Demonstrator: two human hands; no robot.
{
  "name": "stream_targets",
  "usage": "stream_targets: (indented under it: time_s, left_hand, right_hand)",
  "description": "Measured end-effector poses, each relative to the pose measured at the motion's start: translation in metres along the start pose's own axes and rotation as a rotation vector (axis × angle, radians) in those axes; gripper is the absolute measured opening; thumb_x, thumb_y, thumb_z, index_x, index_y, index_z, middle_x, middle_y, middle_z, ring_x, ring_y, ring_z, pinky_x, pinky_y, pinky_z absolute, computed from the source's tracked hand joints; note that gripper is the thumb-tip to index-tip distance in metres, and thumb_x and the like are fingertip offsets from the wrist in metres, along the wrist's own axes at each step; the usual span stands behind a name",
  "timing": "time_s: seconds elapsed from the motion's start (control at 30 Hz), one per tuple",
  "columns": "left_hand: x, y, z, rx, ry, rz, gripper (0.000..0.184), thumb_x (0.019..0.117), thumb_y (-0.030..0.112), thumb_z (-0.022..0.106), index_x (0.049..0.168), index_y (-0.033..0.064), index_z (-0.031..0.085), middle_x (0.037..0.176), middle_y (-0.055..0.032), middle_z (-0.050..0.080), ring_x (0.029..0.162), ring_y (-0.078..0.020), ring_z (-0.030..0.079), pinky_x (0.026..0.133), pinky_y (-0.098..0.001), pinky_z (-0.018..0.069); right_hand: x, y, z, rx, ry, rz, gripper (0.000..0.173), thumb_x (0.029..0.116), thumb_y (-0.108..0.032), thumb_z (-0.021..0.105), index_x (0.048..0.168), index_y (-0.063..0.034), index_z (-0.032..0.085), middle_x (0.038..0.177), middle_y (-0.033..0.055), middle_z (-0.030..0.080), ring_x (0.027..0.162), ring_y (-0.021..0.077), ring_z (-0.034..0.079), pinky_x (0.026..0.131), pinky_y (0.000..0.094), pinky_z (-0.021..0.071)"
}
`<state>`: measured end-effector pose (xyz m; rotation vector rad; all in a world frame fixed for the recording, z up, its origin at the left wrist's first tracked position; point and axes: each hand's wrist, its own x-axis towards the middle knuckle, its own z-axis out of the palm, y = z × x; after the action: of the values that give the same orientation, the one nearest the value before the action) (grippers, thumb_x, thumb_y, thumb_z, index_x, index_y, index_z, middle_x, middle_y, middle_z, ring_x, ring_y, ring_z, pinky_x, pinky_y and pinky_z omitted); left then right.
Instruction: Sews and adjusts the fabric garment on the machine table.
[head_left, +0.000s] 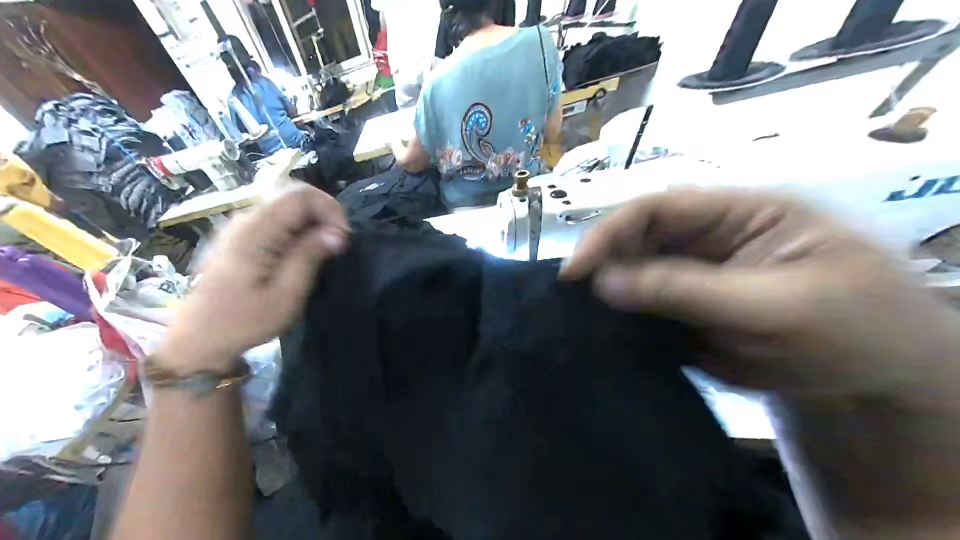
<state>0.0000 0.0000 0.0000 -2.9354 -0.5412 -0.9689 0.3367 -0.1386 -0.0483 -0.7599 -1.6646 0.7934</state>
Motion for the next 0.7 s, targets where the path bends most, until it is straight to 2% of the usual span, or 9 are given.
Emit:
stream_targets:
  time_s: [0.07,0.13,0.23,0.3,0.4,0.5,0.6,0.67,0.7]
  left_hand:
    - [0.006,-0.016,0.070,0.041,-0.148,-0.170,0.025,0.1073,0.026,0.051,0.114,0.0090,0.069,0.108,-0.0036,0.070,0.100,-0.0149,0.068,0.092,-0.0440,0.0557]
    - [0.029,-0.004,0.142,0.040,-0.375,-0.438,0.024,0.1057,0.020,0.053,0.114,0.0054,0.071,0.112,-0.0132,0.072,0.110,-0.0323,0.067,0.102,-0.0658,0.0410]
    - [0.033,-0.005,0.244,0.147,-0.508,-0.518,0.025,0.1039,0.019,0.053,0.118,0.0143,0.073,0.116,-0.0094,0.073,0.120,-0.0338,0.062,0.110,-0.0666,0.0334]
    - [0.028,-0.004,0.287,0.207,-0.477,-0.482,0.027,0.1056,0.018,0.050,0.122,0.0200,0.072,0.115,-0.0086,0.073,0.120,-0.0330,0.061,0.106,-0.0626,0.0360]
    - [0.029,0.012,0.305,0.214,-0.487,-0.551,0.032,0.1042,0.009,0.051,0.126,0.0190,0.072,0.134,-0.0131,0.064,0.138,-0.0374,0.049,0.111,-0.0674,0.0294]
    - [0.027,0.043,0.298,0.288,-0.476,-0.629,0.029,0.1038,0.012,0.051,0.125,0.0061,0.070,0.136,-0.0185,0.062,0.138,-0.0396,0.048,0.110,-0.0691,0.0308]
    - [0.019,0.073,0.301,0.233,-0.561,-0.761,0.052,0.1053,0.037,0.040,0.133,-0.0003,0.064,0.145,-0.0235,0.055,0.141,-0.0417,0.045,0.113,-0.0703,0.0281]
    - [0.010,0.075,0.315,0.191,-0.599,-0.852,0.070,0.1073,0.053,0.030,0.156,0.0041,0.042,0.163,-0.0187,0.036,0.154,-0.0383,0.026,0.122,-0.0670,0.0122]
    - [0.006,0.071,0.322,0.187,-0.579,-0.858,0.071,0.1072,0.055,0.030,0.159,0.0065,0.036,0.167,-0.0158,0.030,0.157,-0.0359,0.020,0.124,-0.0647,0.0085]
  right_hand:
    - [-0.035,0.054,0.009,-0.073,0.091,0.287,0.017,0.0956,-0.005,0.062,0.101,-0.0114,0.077,0.083,-0.0007,0.074,0.066,0.0064,0.066,0.059,0.0226,0.0583]
    - [-0.061,0.109,0.017,-0.286,0.150,0.452,0.015,0.0974,-0.008,0.064,0.104,-0.0121,0.076,0.086,-0.0008,0.074,0.069,0.0079,0.067,0.065,0.0293,0.0577]
    - [-0.088,0.169,0.019,-0.623,0.116,0.524,0.020,0.1001,-0.011,0.062,0.113,-0.0090,0.077,0.104,0.0085,0.077,0.097,0.0233,0.073,0.091,0.0527,0.0574]
    - [-0.098,0.189,0.018,-0.782,0.068,0.516,0.022,0.1000,-0.013,0.062,0.114,-0.0096,0.078,0.103,0.0126,0.077,0.101,0.0321,0.073,0.095,0.0621,0.0521]
    - [-0.107,0.201,0.011,-0.959,-0.005,0.384,0.021,0.0988,-0.019,0.063,0.111,-0.0123,0.080,0.098,0.0108,0.077,0.097,0.0329,0.072,0.090,0.0619,0.0512]
    - [-0.111,0.215,0.001,-1.030,-0.038,0.098,0.031,0.0963,-0.030,0.056,0.100,-0.0121,0.080,0.093,0.0081,0.068,0.090,0.0306,0.067,0.078,0.0537,0.0549]
    - [-0.110,0.219,-0.008,-1.030,-0.133,-0.066,0.043,0.1004,-0.040,0.048,0.101,-0.0108,0.080,0.116,0.0062,0.074,0.109,0.0290,0.067,0.090,0.0510,0.0530]
    - [-0.108,0.223,-0.012,-1.028,-0.173,-0.115,0.048,0.0997,-0.045,0.047,0.102,-0.0105,0.080,0.120,0.0052,0.074,0.115,0.0284,0.065,0.096,0.0514,0.0495]
    - [-0.106,0.224,-0.012,-1.033,-0.179,-0.122,0.051,0.0991,-0.049,0.047,0.103,-0.0107,0.080,0.120,0.0056,0.074,0.116,0.0283,0.065,0.098,0.0517,0.0488]
